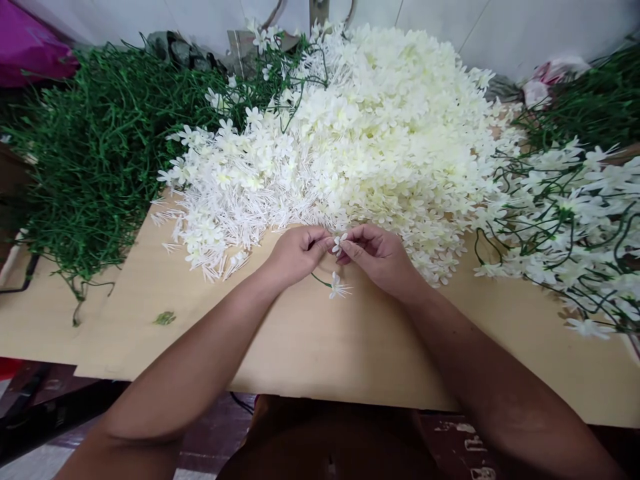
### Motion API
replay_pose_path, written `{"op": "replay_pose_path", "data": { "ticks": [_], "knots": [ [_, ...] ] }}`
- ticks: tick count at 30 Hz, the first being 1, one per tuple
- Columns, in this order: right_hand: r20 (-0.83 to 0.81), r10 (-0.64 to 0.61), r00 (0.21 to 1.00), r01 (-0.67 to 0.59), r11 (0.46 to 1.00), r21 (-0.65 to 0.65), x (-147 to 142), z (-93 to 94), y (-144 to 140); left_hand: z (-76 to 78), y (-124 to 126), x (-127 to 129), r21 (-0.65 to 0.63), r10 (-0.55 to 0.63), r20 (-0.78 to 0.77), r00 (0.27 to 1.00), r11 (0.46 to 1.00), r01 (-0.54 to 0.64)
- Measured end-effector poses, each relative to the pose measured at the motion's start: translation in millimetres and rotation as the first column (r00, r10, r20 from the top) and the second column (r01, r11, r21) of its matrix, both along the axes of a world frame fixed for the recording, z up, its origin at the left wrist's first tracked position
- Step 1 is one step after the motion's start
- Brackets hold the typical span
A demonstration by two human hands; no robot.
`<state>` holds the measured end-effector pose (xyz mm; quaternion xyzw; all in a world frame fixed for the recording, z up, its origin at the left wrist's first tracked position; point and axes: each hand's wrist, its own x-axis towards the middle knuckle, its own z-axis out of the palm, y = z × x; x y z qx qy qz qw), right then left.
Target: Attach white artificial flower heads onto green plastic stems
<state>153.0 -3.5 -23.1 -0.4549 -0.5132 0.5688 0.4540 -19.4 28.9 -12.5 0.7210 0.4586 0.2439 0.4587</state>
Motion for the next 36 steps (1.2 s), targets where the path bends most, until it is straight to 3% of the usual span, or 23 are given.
{"op": "replay_pose_path", "data": {
  "ticks": [12, 21, 28, 36],
  "knots": [
    [-0.019, -0.071, 0.997, 0.069, 0.991, -0.115, 0, 5.5, 2, -6.0, 0, -1, 0.218, -0.098, 0.034, 0.995, 0.972, 0.088],
    [-0.065, 0.009, 0.998, -0.018, 0.989, -0.148, 8, 9.0, 6, -4.5, -1, 0, 0.301, -0.127, 0.015, 0.992, 0.946, 0.117],
    [0.010, -0.075, 0.997, 0.075, 0.993, -0.090, 2, 6.5, 3, -1.3, -3, 1, 0.217, -0.099, -0.003, 0.995, 0.971, 0.097],
    [0.015, -0.121, 0.993, 0.122, 0.987, -0.101, -2, 6.5, 1, -3.1, -2, 7, 0.075, -0.098, 0.088, 0.991, 0.993, 0.092]
  ]
}}
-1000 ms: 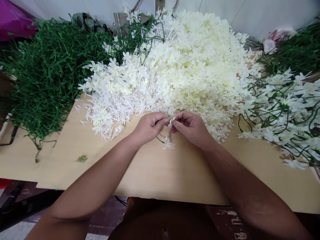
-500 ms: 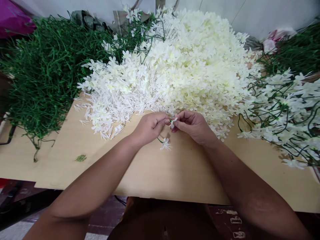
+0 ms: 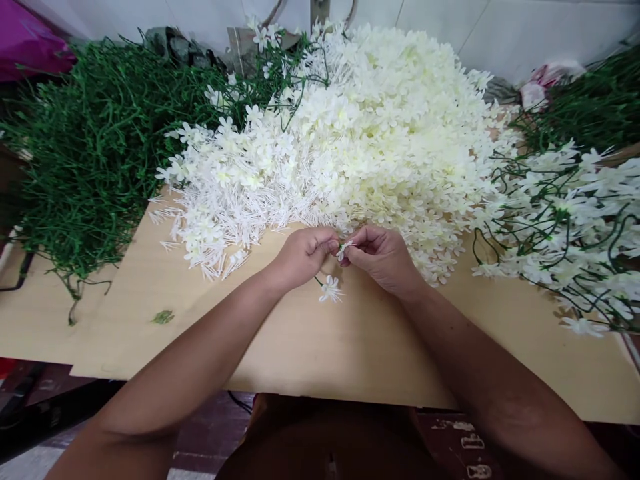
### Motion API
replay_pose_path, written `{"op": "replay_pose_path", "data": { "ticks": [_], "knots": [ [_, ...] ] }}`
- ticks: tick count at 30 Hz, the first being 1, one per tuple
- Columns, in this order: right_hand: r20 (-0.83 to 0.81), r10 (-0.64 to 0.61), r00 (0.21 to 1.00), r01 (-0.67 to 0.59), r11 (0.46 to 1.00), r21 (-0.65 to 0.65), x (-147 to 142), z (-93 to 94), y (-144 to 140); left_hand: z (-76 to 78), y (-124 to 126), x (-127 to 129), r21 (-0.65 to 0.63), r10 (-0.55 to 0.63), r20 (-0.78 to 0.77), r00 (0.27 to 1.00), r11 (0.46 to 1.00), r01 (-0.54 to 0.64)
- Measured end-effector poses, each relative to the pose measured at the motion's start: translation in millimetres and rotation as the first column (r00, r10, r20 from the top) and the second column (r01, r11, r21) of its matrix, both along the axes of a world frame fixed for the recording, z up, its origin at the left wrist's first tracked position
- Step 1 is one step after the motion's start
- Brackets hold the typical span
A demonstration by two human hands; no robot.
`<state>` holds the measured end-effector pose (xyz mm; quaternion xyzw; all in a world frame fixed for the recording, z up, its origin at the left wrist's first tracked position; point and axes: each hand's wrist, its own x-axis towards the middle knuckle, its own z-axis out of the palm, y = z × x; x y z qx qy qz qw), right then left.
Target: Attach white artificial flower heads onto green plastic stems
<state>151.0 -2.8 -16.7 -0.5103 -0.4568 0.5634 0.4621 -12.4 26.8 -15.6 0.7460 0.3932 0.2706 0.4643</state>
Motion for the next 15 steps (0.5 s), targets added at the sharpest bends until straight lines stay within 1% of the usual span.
{"op": "replay_pose_path", "data": {
  "ticks": [4, 7, 13, 15],
  "knots": [
    [0.015, -0.014, 1.000, 0.014, 1.000, -0.010, -1, -2.1, -1, -1.6, 0, 0, -0.026, -0.018, -0.004, 1.000, 0.999, 0.017],
    [0.041, 0.006, 0.999, -0.005, 1.000, -0.010, -1, -4.6, -1, -3.8, 0, -1, -0.006, -0.032, -0.018, 0.999, 0.999, 0.032],
    [0.119, 0.017, 0.993, -0.020, 0.999, 0.025, -3, -9.4, 0, -4.7, 3, -2, 0.088, -0.031, -0.159, 0.987, 0.995, 0.045],
    [0.121, 0.015, 0.993, -0.019, 0.999, 0.032, -4, -10.7, 1, -3.6, 4, -1, 0.089, -0.023, -0.186, 0.982, 0.995, 0.040]
  ]
}}
